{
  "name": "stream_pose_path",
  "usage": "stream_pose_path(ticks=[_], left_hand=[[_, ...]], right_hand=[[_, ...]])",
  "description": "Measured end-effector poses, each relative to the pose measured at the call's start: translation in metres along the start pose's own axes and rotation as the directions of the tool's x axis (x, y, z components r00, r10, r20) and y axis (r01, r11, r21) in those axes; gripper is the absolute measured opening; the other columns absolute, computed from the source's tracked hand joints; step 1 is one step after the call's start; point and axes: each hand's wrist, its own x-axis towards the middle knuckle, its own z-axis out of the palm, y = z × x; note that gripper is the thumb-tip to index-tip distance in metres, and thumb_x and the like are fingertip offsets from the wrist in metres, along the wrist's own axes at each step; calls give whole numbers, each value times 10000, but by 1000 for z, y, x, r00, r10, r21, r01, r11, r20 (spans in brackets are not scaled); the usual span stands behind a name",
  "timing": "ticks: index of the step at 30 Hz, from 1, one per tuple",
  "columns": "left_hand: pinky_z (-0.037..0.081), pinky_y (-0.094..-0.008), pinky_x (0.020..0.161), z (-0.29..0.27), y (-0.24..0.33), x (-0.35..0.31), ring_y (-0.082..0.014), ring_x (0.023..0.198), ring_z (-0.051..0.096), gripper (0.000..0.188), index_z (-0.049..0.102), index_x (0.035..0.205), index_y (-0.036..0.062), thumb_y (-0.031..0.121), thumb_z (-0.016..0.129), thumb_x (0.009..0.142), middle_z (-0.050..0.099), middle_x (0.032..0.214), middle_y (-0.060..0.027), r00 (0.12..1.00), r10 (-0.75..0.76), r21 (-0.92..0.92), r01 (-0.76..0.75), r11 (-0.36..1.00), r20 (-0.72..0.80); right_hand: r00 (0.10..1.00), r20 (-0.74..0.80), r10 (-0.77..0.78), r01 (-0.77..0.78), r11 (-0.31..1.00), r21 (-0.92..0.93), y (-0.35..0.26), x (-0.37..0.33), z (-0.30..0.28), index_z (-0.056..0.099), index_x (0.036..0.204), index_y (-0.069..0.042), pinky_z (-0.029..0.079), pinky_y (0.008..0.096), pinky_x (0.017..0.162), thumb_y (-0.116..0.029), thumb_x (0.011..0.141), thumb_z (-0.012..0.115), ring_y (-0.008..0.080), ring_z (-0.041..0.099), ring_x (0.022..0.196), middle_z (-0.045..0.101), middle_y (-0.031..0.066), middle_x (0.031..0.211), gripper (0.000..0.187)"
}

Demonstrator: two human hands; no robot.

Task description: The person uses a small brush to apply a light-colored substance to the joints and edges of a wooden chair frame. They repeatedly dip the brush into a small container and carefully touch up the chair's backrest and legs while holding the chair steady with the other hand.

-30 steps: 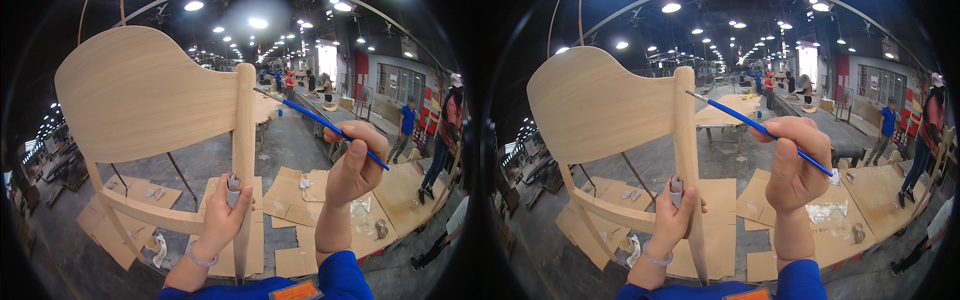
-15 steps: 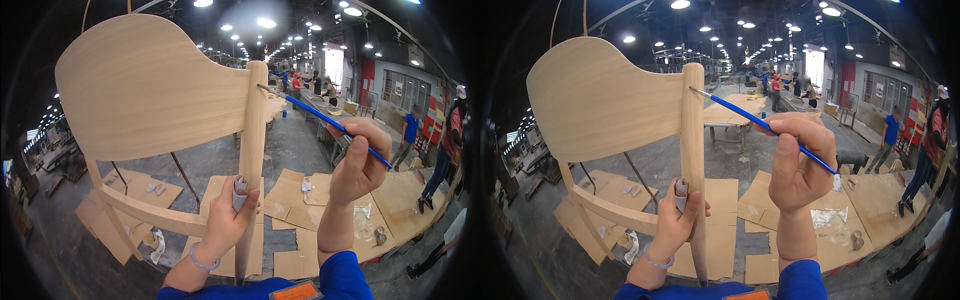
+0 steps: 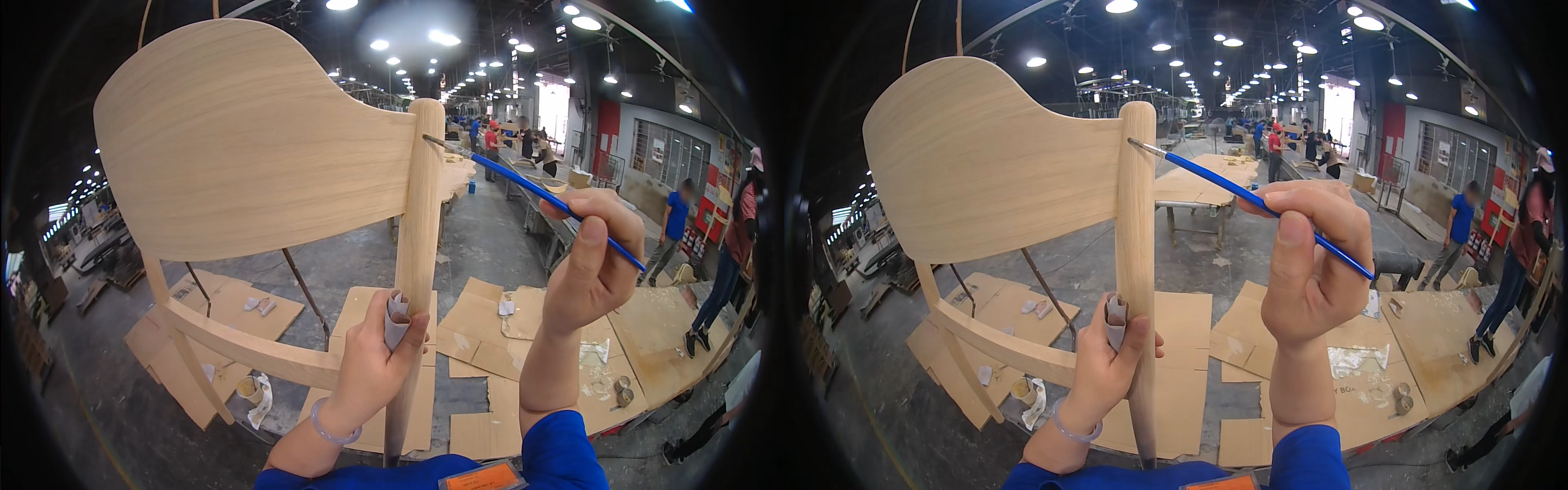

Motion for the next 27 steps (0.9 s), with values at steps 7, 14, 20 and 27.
stream_pose_path(ticks=[7, 14, 20, 27], left_hand=[[585, -321, 644, -4, -3, -1, -207, 725, 762, 379, 566, 1140, -12, 361, 597, 1079, 728, 793, -124, 1000, -4, 4, 4, 1000, -6], [584, -318, 643, -10, -5, -1, -208, 728, 765, 405, 565, 1141, -17, 380, 605, 1073, 731, 796, -122, 1000, -19, 15, 19, 1000, -15], [582, -337, 624, -11, -8, 2, -251, 726, 770, 316, 528, 1175, 14, 296, 624, 1071, 736, 833, -140, 1000, -2, 30, 1, 1000, 7], [583, -336, 623, -16, -12, 2, -247, 727, 770, 331, 529, 1171, 8, 310, 623, 1071, 732, 819, -140, 1000, 15, 36, -15, 999, 4]], right_hand=[[1000, 4, -13, 13, 1000, 1, 0, 1, 5, 636, 1070, 41, 557, 316, 776, -79, 1042, 603, 214, 675, 866, 720, 166, 939, 128], [999, 26, -29, 29, 1000, 7, -1, 2, 9, 633, 1056, 56, 587, 311, 735, -66, 1039, 592, 216, 673, 852, 711, 186, 932, 130], [999, 24, -35, 37, 998, -60, -2, 4, 13, 611, 1046, 77, 552, 320, 748, -121, 1070, 541, 235, 658, 813, 681, 207, 927, 211], [999, 6, -45, 45, 998, -35, -1, 3, 20, 621, 1056, 75, 564, 320, 740, -92, 1060, 553, 229, 662, 816, 689, 200, 928, 180]])
